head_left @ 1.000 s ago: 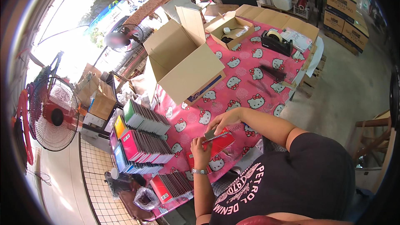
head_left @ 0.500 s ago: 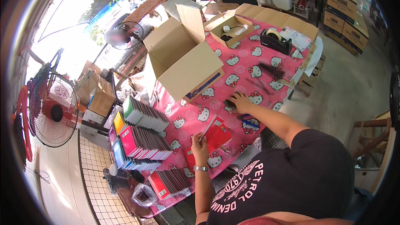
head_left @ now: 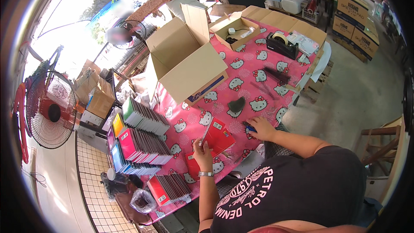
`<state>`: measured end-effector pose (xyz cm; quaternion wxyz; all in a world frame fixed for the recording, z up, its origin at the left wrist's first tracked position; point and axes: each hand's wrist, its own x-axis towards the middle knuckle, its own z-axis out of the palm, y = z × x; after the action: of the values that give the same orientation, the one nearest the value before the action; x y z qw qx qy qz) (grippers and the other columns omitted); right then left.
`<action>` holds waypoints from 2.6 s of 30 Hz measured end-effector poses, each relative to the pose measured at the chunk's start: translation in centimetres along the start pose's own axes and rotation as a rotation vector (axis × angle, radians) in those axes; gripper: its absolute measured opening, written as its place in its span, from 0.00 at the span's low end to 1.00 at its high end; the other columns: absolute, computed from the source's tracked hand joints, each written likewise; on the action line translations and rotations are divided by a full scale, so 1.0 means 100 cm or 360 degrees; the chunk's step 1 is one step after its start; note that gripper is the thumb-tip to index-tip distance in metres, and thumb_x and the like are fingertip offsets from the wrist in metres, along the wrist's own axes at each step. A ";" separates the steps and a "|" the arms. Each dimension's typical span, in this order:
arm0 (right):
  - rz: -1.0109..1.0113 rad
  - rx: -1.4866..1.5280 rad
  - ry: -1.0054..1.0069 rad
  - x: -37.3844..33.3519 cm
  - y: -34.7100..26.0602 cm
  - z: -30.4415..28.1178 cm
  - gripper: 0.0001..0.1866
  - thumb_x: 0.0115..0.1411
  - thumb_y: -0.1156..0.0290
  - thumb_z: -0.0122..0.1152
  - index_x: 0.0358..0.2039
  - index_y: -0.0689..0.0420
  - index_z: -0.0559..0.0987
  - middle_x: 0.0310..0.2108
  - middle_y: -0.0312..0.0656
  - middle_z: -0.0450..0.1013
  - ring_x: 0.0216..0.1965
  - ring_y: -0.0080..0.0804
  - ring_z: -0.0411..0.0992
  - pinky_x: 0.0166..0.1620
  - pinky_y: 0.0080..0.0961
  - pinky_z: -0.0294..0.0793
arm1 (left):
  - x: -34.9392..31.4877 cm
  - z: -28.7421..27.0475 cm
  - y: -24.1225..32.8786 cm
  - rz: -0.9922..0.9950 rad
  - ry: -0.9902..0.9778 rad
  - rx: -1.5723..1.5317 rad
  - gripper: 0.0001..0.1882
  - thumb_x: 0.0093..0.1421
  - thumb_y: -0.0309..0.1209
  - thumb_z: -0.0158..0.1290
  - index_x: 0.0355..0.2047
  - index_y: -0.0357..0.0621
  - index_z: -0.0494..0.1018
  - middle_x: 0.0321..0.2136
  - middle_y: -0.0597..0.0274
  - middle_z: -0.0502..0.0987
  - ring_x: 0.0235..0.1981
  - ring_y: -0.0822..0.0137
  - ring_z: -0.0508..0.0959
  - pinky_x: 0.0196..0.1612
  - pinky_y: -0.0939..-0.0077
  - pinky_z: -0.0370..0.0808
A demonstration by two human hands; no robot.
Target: The person packs small red items into stacks and boxes, using blue pliers to secure or trim components on each item before placing them into a larger cardboard box.
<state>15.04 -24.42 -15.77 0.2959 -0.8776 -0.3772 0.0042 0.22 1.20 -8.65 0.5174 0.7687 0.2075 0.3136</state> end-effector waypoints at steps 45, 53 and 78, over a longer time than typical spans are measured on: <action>0.0294 0.1895 -0.0945 0.048 -0.156 -0.023 0.27 0.58 0.66 0.65 0.57 0.61 0.73 0.48 0.47 0.75 0.48 0.38 0.75 0.54 0.35 0.72 | -0.014 -0.012 -0.021 0.0228 0.0253 0.0266 0.10 0.59 0.18 0.56 0.42 0.38 0.76 0.32 0.58 0.80 0.32 0.69 0.81 0.34 0.76 0.76; -0.0140 0.0761 -0.0069 0.037 -0.081 -0.031 0.28 0.55 0.64 0.67 0.55 0.57 0.74 0.48 0.49 0.73 0.51 0.48 0.72 0.56 0.39 0.70 | 0.004 -0.094 0.062 0.0571 0.0264 0.0879 0.11 0.56 0.20 0.51 0.38 0.43 0.77 0.37 0.54 0.79 0.42 0.54 0.77 0.50 0.60 0.70; 0.0493 0.0103 0.0653 0.112 0.095 -0.062 0.15 0.65 0.61 0.52 0.42 0.58 0.78 0.37 0.55 0.74 0.40 0.56 0.74 0.45 0.47 0.74 | 0.009 0.006 0.050 0.0777 -0.1094 0.1196 0.11 0.60 0.30 0.51 0.43 0.46 0.74 0.35 0.59 0.79 0.34 0.54 0.79 0.41 0.60 0.77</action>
<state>30.70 -25.35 -13.16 0.3901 -0.8974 -0.1701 -0.1166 1.25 -0.50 -3.98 0.1584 0.9837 -0.0593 0.0603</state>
